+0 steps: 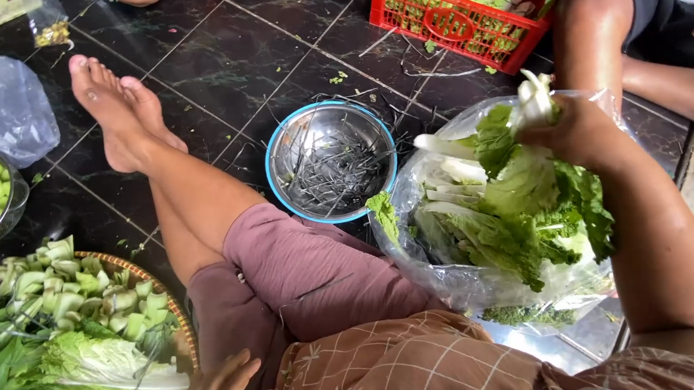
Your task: Tying leafy green vegetables into bundles using thin wire ties while sitting on the floor.
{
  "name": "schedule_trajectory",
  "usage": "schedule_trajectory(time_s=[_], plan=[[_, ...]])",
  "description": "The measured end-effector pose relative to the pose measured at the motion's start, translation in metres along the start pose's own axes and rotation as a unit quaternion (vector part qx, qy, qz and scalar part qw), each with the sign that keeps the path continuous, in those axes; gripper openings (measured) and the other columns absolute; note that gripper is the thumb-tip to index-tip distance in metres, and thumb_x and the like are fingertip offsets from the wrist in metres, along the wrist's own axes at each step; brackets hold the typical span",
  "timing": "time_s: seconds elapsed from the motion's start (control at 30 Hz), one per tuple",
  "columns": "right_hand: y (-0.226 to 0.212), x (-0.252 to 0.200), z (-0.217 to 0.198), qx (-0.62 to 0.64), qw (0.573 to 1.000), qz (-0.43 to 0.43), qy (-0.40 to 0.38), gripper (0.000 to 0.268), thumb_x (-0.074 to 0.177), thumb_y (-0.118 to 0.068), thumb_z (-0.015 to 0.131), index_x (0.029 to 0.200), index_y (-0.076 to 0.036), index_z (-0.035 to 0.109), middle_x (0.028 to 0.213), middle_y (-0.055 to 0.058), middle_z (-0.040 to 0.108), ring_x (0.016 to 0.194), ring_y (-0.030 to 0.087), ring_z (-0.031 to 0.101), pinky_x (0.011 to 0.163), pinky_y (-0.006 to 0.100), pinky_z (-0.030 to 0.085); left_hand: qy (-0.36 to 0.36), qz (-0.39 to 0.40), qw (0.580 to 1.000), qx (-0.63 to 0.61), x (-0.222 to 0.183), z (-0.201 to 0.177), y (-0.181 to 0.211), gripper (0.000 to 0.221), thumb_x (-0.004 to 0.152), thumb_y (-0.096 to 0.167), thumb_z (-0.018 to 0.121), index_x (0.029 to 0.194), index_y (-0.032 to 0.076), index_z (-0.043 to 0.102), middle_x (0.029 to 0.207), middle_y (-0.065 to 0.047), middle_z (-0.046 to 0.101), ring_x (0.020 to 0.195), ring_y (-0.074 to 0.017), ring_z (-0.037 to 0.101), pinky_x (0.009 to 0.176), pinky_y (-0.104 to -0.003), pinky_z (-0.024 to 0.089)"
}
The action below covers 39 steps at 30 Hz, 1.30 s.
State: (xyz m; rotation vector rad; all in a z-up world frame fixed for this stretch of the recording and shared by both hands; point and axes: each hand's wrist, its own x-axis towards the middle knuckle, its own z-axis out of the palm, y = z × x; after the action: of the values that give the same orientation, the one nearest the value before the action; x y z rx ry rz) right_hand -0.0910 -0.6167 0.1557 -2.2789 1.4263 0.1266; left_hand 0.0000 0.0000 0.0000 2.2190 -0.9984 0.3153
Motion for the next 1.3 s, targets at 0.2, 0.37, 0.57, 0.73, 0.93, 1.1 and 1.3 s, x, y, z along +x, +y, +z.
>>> schedule_trajectory(time_s=[0.2,0.37,0.57,0.73,0.93,1.1,1.3], plan=[[-0.011,-0.026,-0.025,0.161,0.986,0.005,-0.033,0.093,0.088,-0.019,0.080,0.154,0.015,0.025,0.124,0.010,0.070,0.118,0.020,0.061,0.109,0.036,0.041,-0.029,-0.027,0.997,-0.061,0.003,-0.007,0.006,0.042,0.078,0.037,0.078,0.116,0.020,0.075,0.123,0.000,0.075,0.112,-0.0199,0.071,0.099,-0.037,0.055],[0.011,-0.019,-0.030,0.217,0.975,-0.037,-0.040,0.041,0.086,-0.007,0.080,0.124,0.000,0.067,0.102,0.016,0.069,0.083,0.031,0.064,0.076,0.041,0.051,-0.031,-0.034,0.996,-0.079,0.005,-0.006,0.010,0.043,0.078,0.035,0.078,0.118,0.019,0.074,0.123,-0.002,0.075,0.112,-0.0201,0.072,0.099,-0.037,0.055],[0.032,-0.010,-0.046,0.199,0.974,-0.101,-0.034,0.029,0.090,-0.002,0.074,0.118,0.004,0.069,0.107,0.018,0.071,0.093,0.032,0.065,0.090,0.042,0.050,-0.040,-0.050,0.993,-0.096,0.006,-0.005,0.010,0.045,0.079,0.034,0.078,0.121,0.020,0.074,0.125,-0.002,0.075,0.114,-0.0199,0.072,0.100,-0.036,0.055],[-0.014,-0.020,-0.054,0.035,0.994,-0.099,-0.040,0.044,0.091,-0.017,0.084,0.115,0.003,0.053,0.091,0.017,0.061,0.081,0.028,0.056,0.068,0.045,0.041,-0.094,-0.079,0.987,-0.101,0.001,-0.002,0.004,0.052,0.078,0.037,0.081,0.126,0.018,0.073,0.131,-0.005,0.071,0.119,-0.0189,0.071,0.105,-0.033,0.053],[-0.091,-0.014,0.001,-0.090,0.904,-0.403,-0.109,0.033,0.084,-0.036,0.080,0.081,-0.004,0.071,0.107,0.007,0.071,0.138,0.020,0.048,0.119,0.031,0.034,-0.131,-0.173,0.976,0.013,0.018,-0.025,0.038,0.041,0.090,0.038,0.071,0.123,0.016,0.069,0.117,-0.008,0.073,0.107,-0.0301,0.068,0.092,-0.042,0.054],[-0.185,-0.100,0.056,-0.027,0.658,-0.751,0.052,0.028,0.087,-0.021,0.088,0.113,-0.016,0.078,0.119,0.008,0.068,0.115,0.032,0.062,0.099,0.048,0.037,-0.199,-0.326,0.917,0.116,0.007,-0.033,0.041,0.035,0.094,0.052,0.060,0.107,0.021,0.071,0.102,-0.002,0.076,0.086,-0.0329,0.072,0.060,-0.049,0.055],[-0.266,-0.238,0.131,-0.216,0.750,-0.533,-0.327,0.043,0.103,-0.040,0.055,0.069,-0.016,0.063,0.068,-0.005,0.054,0.057,0.011,0.056,0.050,0.028,0.048,-0.218,-0.418,0.870,0.141,-0.012,-0.028,0.042,0.046,0.097,0.061,0.056,0.085,0.018,0.066,0.080,-0.007,0.070,0.070,-0.0324,0.069,0.047,-0.048,0.044]])
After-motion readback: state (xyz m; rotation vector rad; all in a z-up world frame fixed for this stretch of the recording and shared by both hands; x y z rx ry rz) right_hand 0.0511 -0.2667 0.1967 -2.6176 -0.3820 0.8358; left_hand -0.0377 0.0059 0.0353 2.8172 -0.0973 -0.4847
